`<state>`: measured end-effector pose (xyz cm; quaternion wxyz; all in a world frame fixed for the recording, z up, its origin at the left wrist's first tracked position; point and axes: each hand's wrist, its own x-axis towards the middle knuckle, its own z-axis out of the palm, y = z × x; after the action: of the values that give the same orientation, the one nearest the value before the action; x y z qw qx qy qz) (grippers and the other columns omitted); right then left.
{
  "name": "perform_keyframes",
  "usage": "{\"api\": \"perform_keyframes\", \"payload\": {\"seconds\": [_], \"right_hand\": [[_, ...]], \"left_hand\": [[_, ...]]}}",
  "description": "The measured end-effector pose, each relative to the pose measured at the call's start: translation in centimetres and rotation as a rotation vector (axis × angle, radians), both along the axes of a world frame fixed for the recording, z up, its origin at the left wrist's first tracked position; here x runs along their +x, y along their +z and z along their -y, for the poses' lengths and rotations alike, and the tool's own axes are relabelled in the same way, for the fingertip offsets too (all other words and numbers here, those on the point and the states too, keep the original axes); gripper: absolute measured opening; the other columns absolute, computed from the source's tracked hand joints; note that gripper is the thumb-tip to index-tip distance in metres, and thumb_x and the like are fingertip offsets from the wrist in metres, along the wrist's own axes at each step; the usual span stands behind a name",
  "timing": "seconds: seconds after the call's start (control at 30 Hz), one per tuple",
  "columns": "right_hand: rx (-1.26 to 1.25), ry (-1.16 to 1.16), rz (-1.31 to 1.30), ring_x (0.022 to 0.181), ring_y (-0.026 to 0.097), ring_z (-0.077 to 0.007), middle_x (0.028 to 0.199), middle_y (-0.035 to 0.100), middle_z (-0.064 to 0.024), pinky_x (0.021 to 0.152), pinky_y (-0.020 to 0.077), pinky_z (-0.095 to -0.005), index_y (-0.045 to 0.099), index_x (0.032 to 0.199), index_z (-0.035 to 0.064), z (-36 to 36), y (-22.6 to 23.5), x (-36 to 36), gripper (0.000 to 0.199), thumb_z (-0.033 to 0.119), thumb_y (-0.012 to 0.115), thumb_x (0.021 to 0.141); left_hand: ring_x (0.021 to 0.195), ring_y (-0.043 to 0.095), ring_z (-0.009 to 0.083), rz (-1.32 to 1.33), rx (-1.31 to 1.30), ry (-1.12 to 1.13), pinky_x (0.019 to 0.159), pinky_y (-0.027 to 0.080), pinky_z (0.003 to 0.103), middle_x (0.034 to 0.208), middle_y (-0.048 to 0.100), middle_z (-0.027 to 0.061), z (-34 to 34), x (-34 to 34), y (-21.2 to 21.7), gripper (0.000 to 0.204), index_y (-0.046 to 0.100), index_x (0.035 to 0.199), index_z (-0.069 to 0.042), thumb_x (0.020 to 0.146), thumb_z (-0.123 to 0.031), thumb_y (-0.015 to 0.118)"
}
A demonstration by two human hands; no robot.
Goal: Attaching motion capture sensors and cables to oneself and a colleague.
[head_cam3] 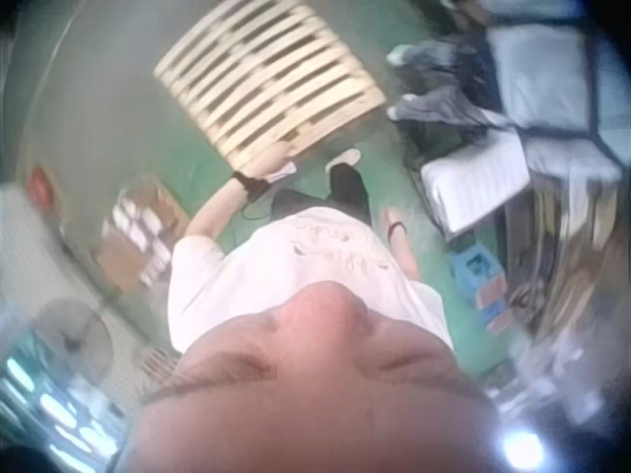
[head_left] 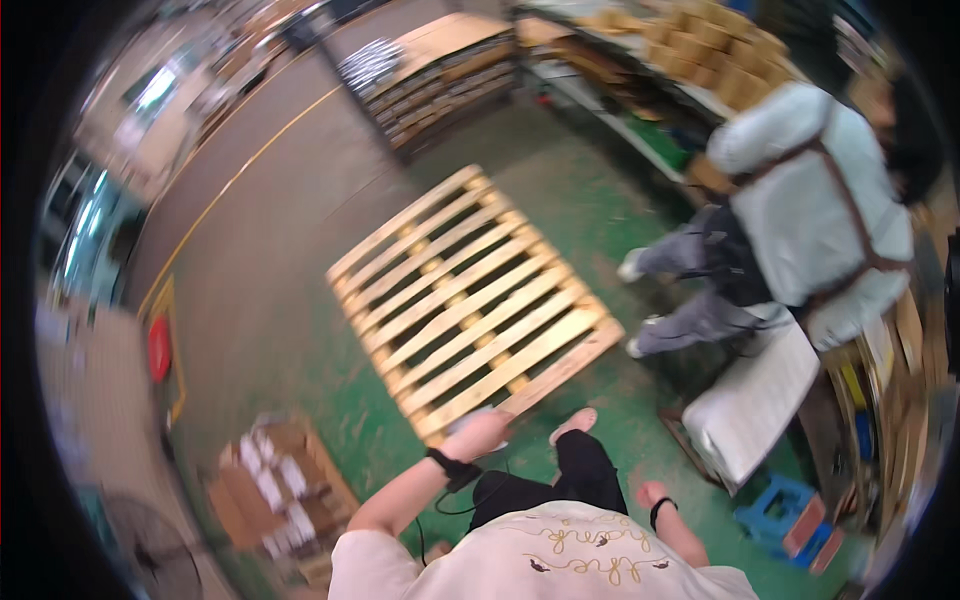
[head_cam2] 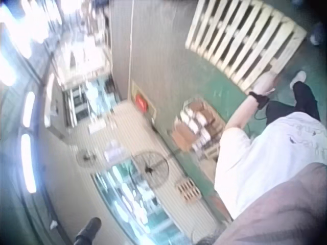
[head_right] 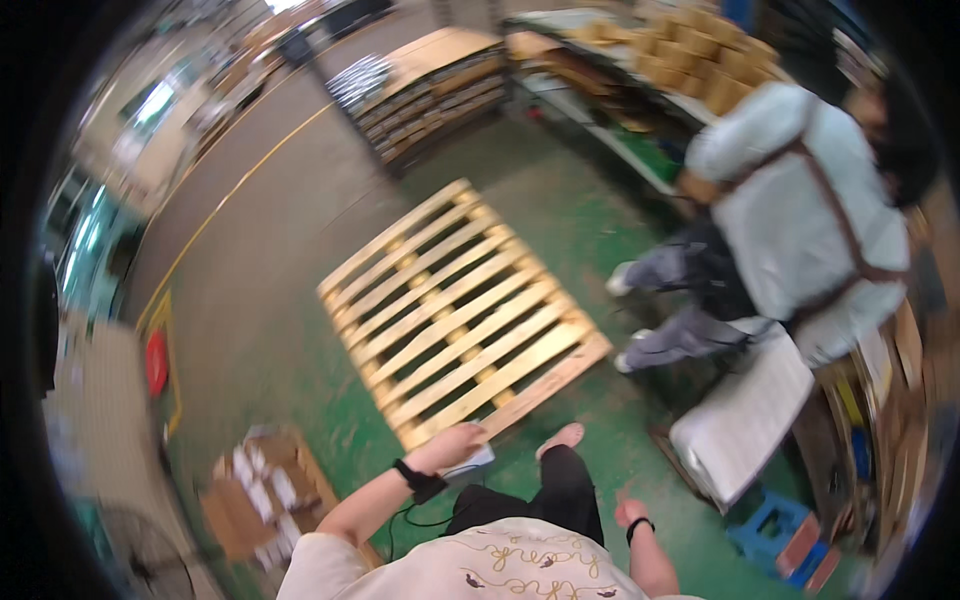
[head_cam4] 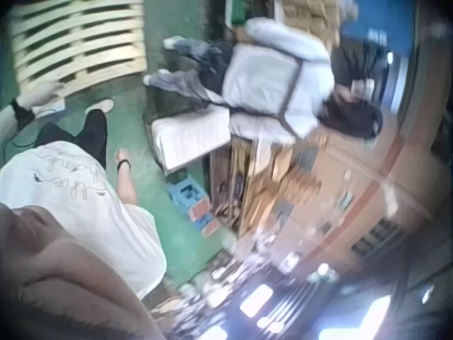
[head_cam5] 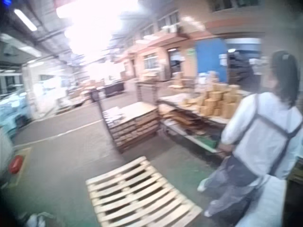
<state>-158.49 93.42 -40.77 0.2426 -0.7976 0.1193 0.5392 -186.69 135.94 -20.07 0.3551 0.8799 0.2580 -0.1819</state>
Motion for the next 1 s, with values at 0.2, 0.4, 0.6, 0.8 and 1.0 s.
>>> {"api": "perform_keyframes", "payload": {"seconds": [0.2,0.4,0.6,0.8,1.0], "right_hand": [[-0.163,0.63,-0.049,0.061,0.064,-0.0215,0.074,0.066,-0.0108,0.052,0.0547,-0.041,0.06,0.094,0.0022,-4.9,-1.7,-6.5,0.015,0.014,0.052,0.089],[0.087,0.697,0.191,0.062,0.064,-0.0204,0.079,0.065,-0.0079,0.053,0.0537,-0.0385,0.057,0.104,0.0087,-26.4,-2.1,-21.7,0.016,0.016,0.051,0.091],[0.562,1.063,-0.255,0.075,0.065,-0.0168,0.09,0.066,-0.0065,0.062,0.0532,-0.03,0.058,0.11,0.0082,-42.3,8.0,-48.0,0.023,0.022,0.052,0.094],[0.582,1.266,-0.117,0.073,0.064,-0.0149,0.085,0.066,-0.0059,0.061,0.0507,-0.0285,0.062,0.104,0.0067,-51.3,4.7,-58.0,0.023,0.023,0.051,0.092],[0.011,1.004,-0.105,0.081,0.067,-0.0248,0.084,0.069,-0.0088,0.064,0.0517,-0.0508,0.066,0.079,0.0049,-54.2,-16.2,-44.3,0.022,0.023,0.055,0.082]], "left_hand": [[0.098,0.06,0.0353,0.167,-0.127,0.428,0.085,0.049,0.042,0.112,0.06,0.0186,12.1,-20.3,-1.9,0.037,0.057,0.117,-0.004,0.084,-0.022,0.06],[0.096,0.061,0.0341,-0.052,0.086,1.224,0.081,0.05,0.043,0.104,0.063,0.0185,22.1,-45.7,0.2,0.03,0.059,0.111,-0.004,0.086,-0.021,0.058],[0.096,0.061,0.0346,-0.018,0.141,1.839,0.081,0.05,0.042,0.103,0.063,0.019,25.2,-57.9,-2.0,0.032,0.058,0.112,-0.002,0.087,-0.022,0.058],[0.097,0.063,0.0306,0.127,-0.36,1.699,0.084,0.05,0.037,0.103,0.065,0.0179,16.0,-63.2,-5.2,0.039,0.058,0.117,-0.001,0.088,-0.027,0.06],[0.088,0.066,0.0303,0.074,-0.308,1.962,0.079,0.052,0.04,0.099,0.068,0.0159,10.7,-73.8,-21.9,0.029,0.066,0.104,-0.006,0.086,-0.026,0.055]]}}
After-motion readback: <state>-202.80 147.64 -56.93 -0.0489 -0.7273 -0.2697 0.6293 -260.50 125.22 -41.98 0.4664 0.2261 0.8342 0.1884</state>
